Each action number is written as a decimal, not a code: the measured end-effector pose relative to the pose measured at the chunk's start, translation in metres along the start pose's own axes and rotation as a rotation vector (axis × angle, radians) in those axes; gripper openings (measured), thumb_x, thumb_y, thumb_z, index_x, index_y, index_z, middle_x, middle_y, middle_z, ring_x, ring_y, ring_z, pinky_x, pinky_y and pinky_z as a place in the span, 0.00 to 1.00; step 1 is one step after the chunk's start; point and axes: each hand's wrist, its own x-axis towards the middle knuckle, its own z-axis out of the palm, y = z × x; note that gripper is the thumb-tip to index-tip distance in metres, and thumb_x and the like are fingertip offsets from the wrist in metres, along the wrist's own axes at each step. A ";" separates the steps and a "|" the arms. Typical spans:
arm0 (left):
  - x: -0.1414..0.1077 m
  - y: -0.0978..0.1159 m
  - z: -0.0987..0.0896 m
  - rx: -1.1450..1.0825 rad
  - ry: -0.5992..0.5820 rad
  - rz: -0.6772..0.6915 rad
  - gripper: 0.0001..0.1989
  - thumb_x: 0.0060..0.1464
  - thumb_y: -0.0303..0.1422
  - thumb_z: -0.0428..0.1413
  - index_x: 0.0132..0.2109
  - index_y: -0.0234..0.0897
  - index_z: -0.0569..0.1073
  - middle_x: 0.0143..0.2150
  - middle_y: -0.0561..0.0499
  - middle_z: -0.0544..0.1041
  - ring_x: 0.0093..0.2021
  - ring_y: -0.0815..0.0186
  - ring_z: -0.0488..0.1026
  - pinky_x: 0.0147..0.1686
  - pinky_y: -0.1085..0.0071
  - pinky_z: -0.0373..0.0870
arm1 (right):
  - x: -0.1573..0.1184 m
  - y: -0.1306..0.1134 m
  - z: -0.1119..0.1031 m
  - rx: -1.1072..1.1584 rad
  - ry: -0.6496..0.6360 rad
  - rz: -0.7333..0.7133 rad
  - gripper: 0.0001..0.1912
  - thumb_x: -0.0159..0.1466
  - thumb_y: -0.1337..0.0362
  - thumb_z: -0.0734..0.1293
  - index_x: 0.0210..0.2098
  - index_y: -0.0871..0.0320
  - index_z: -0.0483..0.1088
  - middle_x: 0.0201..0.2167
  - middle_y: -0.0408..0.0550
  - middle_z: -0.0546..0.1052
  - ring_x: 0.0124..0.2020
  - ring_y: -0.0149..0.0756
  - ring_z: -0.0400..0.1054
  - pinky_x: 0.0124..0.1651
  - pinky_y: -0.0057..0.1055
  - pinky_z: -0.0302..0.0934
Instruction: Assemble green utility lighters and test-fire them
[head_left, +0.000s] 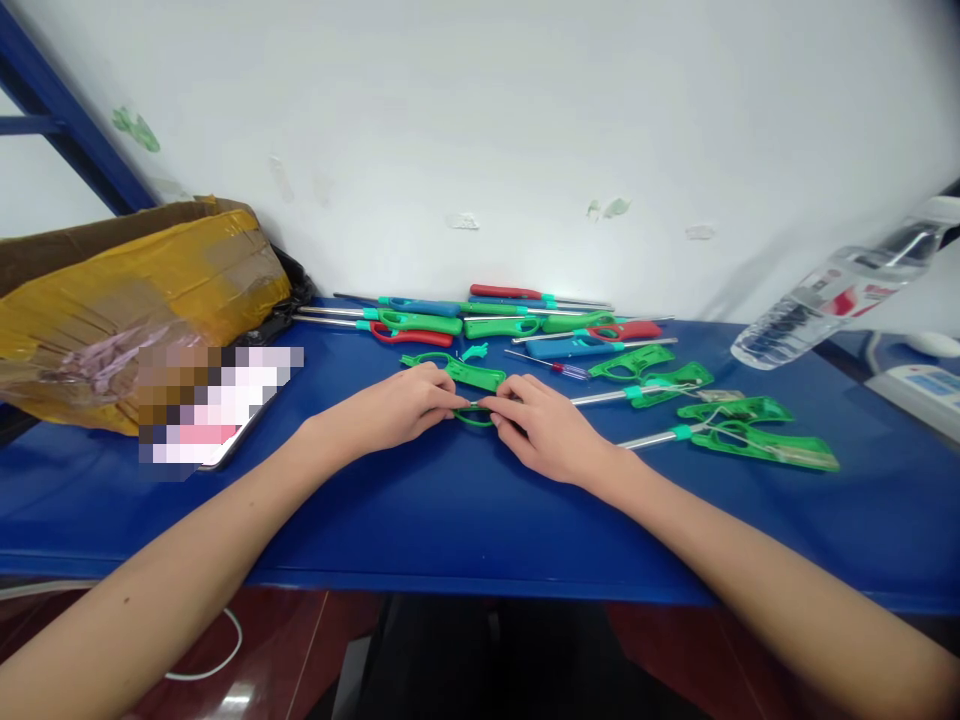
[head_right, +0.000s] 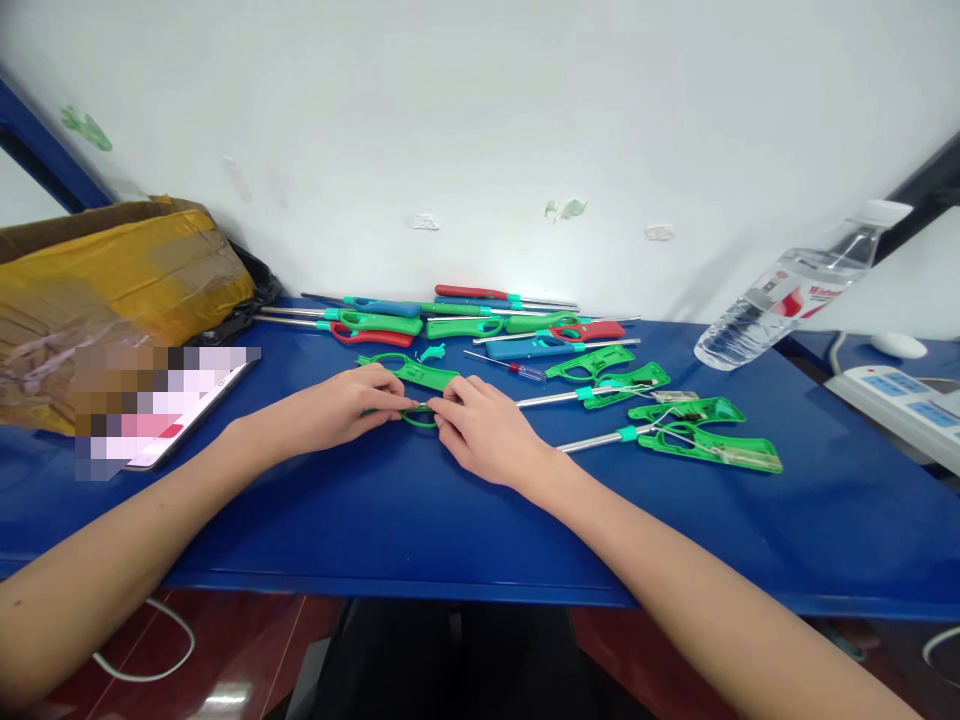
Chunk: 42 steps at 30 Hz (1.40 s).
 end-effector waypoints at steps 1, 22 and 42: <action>0.001 0.001 0.000 0.006 -0.002 0.000 0.14 0.65 0.28 0.50 0.51 0.41 0.78 0.42 0.46 0.75 0.43 0.62 0.71 0.44 0.67 0.68 | 0.000 -0.001 0.000 0.003 0.004 0.002 0.15 0.69 0.67 0.58 0.48 0.59 0.74 0.38 0.54 0.72 0.41 0.42 0.67 0.44 0.41 0.67; 0.001 0.007 -0.002 -0.063 -0.020 -0.061 0.15 0.63 0.27 0.52 0.53 0.41 0.77 0.44 0.46 0.76 0.43 0.62 0.73 0.43 0.69 0.69 | 0.000 0.001 0.003 0.131 0.096 0.123 0.13 0.70 0.65 0.60 0.44 0.58 0.76 0.37 0.51 0.76 0.37 0.38 0.71 0.40 0.35 0.68; 0.002 0.006 -0.001 -0.092 -0.031 -0.078 0.15 0.62 0.27 0.53 0.52 0.42 0.78 0.43 0.48 0.75 0.41 0.64 0.73 0.41 0.70 0.68 | -0.006 0.002 0.006 0.216 0.155 0.127 0.09 0.66 0.69 0.64 0.41 0.57 0.78 0.38 0.51 0.78 0.39 0.40 0.71 0.42 0.37 0.69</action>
